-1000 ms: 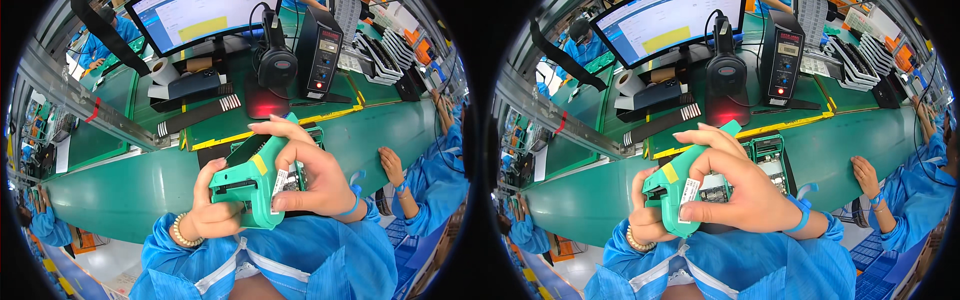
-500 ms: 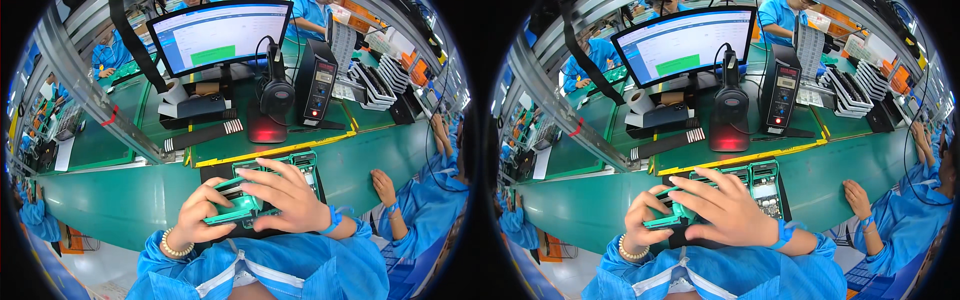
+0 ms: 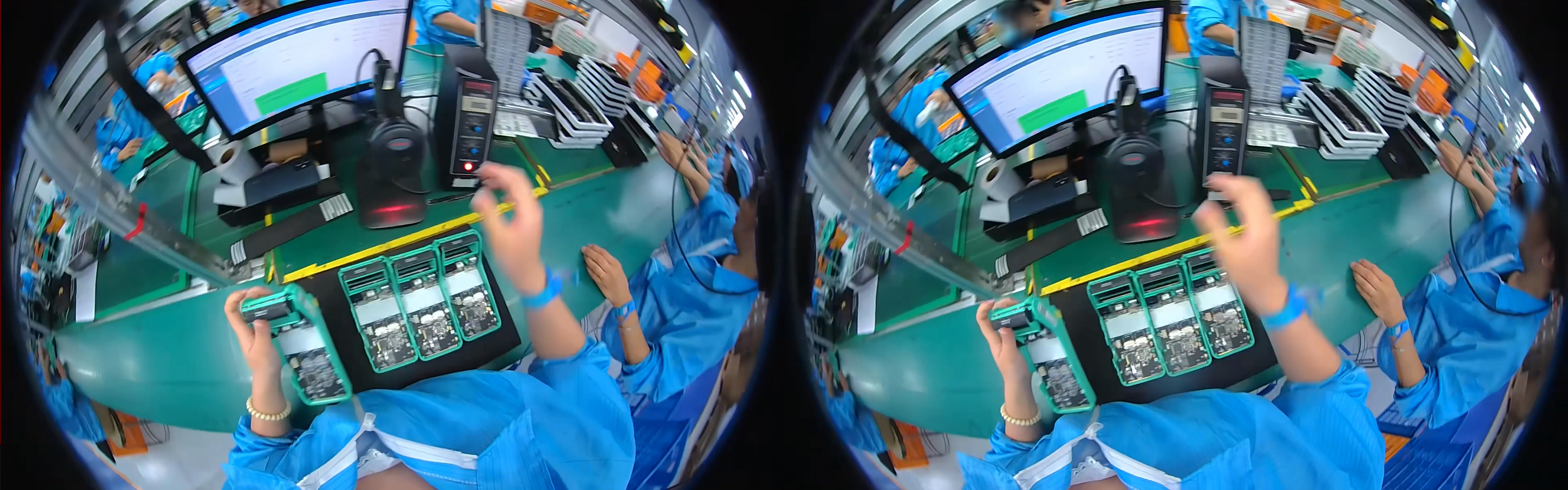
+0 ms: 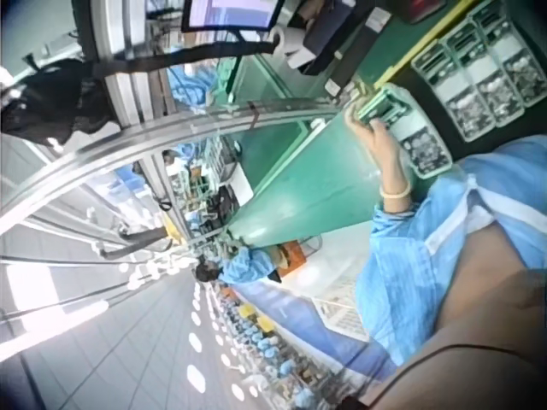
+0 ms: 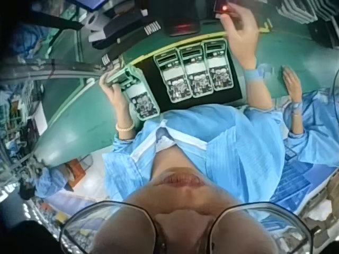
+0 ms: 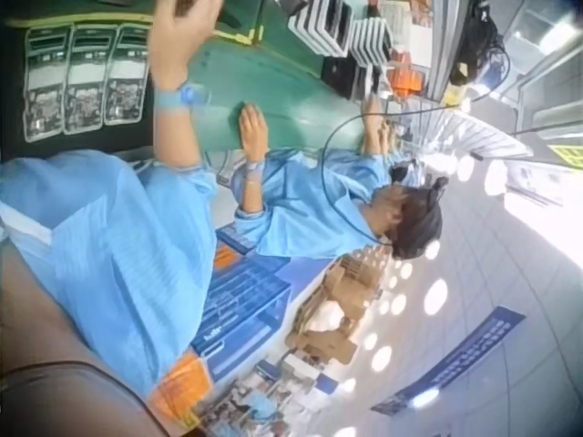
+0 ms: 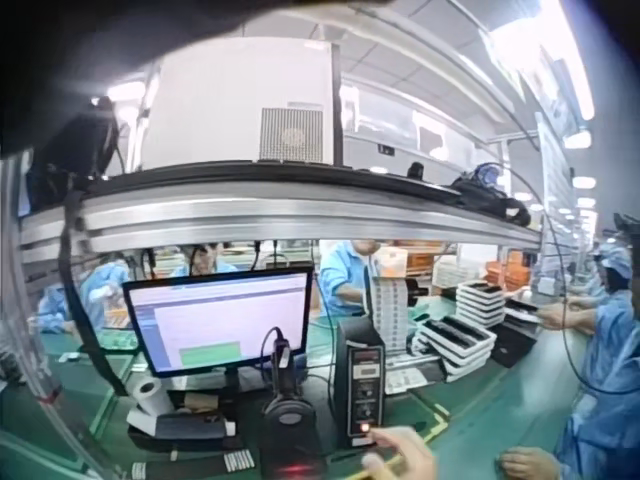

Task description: Assembling and scanning electronic handheld devices on a production line.

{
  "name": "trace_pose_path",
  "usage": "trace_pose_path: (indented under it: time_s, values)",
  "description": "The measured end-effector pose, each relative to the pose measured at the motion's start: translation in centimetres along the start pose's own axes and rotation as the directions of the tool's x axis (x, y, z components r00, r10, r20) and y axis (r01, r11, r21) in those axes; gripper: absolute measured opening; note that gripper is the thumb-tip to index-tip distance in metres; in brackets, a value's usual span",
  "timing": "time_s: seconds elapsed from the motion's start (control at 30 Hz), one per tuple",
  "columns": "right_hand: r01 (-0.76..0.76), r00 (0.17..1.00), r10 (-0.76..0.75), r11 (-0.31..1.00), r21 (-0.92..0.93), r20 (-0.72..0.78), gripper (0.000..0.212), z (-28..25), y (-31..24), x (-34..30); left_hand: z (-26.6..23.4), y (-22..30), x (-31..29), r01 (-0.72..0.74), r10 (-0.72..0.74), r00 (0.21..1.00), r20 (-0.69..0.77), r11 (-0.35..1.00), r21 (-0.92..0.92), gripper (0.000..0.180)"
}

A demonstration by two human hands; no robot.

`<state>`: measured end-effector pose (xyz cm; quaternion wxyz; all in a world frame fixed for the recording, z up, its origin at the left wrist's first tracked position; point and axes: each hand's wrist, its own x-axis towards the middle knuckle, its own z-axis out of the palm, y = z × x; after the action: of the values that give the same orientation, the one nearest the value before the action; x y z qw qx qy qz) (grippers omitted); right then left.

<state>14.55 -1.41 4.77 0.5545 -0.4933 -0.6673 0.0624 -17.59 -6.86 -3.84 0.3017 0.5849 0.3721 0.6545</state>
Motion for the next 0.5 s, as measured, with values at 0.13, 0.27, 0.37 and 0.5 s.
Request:
trace_pose_path:
  time_s: [0.13,0.27,0.37,0.5]
  values:
    - [-0.44,0.874,0.409,0.895,-0.071,-0.263,0.029,-4.0,12.5,3.3,-1.6,-2.3,-0.6,0.258,-0.257,0.966,-0.014,0.965,0.052,0.047]
    - [-0.509,0.836,0.497,0.861,0.012,-0.233,0.036,-3.1,15.1,5.0,0.4,-2.5,0.7,0.353,-0.417,0.895,-0.16,0.879,-0.32,0.045]
    - [-0.582,0.768,0.601,0.799,0.152,-0.221,0.041,-1.9,17.2,5.7,3.3,-1.8,2.9,0.551,-0.425,0.816,0.392,0.363,-0.752,0.043]
    - [-0.635,0.715,0.659,0.752,0.176,-0.234,0.036,-2.2,18.4,6.1,8.1,-1.0,5.0,0.644,-0.556,0.712,0.428,0.274,-0.715,0.048]
